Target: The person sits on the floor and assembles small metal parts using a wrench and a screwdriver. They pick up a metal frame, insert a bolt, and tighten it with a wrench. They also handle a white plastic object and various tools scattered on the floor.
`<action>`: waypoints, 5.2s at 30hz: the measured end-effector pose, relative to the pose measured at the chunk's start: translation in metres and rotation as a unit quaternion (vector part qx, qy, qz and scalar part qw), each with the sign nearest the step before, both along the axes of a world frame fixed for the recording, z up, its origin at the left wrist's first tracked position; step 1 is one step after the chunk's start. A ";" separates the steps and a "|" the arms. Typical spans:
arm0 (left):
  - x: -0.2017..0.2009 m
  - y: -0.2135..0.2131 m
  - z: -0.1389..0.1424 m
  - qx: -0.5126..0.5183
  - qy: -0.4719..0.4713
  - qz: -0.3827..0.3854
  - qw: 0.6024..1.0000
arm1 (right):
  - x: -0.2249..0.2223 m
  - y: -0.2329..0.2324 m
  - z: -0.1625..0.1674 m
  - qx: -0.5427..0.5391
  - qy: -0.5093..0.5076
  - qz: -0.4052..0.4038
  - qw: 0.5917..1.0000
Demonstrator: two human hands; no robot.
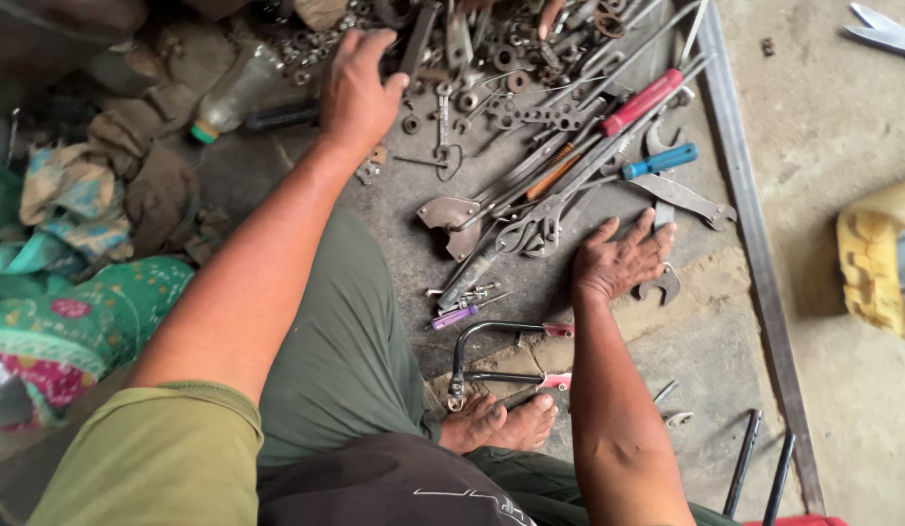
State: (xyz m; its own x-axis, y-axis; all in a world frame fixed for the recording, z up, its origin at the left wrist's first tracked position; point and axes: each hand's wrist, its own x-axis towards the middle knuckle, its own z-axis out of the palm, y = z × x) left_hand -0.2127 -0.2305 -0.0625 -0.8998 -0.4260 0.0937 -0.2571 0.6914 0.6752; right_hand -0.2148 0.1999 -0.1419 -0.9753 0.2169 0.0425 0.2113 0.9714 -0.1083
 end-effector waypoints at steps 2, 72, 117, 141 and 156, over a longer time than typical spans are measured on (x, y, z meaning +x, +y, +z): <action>-0.020 0.015 0.000 -0.077 0.034 -0.034 0.996 | 0.000 -0.001 0.001 -0.002 0.002 -0.006 1.000; 0.030 0.176 0.001 0.061 -0.181 -0.301 0.934 | 0.000 -0.001 0.008 -0.031 -0.013 -0.007 0.999; 0.186 0.273 0.092 0.226 -0.301 -0.460 0.804 | 0.256 0.033 0.225 -0.136 0.022 0.311 0.940; 0.328 0.281 0.124 -0.201 -0.339 -0.716 0.576 | 0.309 0.077 0.202 -0.097 -0.211 0.177 0.957; 0.332 0.143 0.349 -0.120 0.291 -0.314 0.896 | 0.312 0.102 0.225 -0.125 -0.138 0.134 0.973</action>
State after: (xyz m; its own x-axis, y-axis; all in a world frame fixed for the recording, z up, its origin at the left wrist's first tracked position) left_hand 0.1198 -0.0874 0.2864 -0.7236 0.2418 0.6465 0.5807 0.7196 0.3807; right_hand 0.0973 0.3016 0.0830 -0.9648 -0.0761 -0.2516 0.0096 0.9463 -0.3233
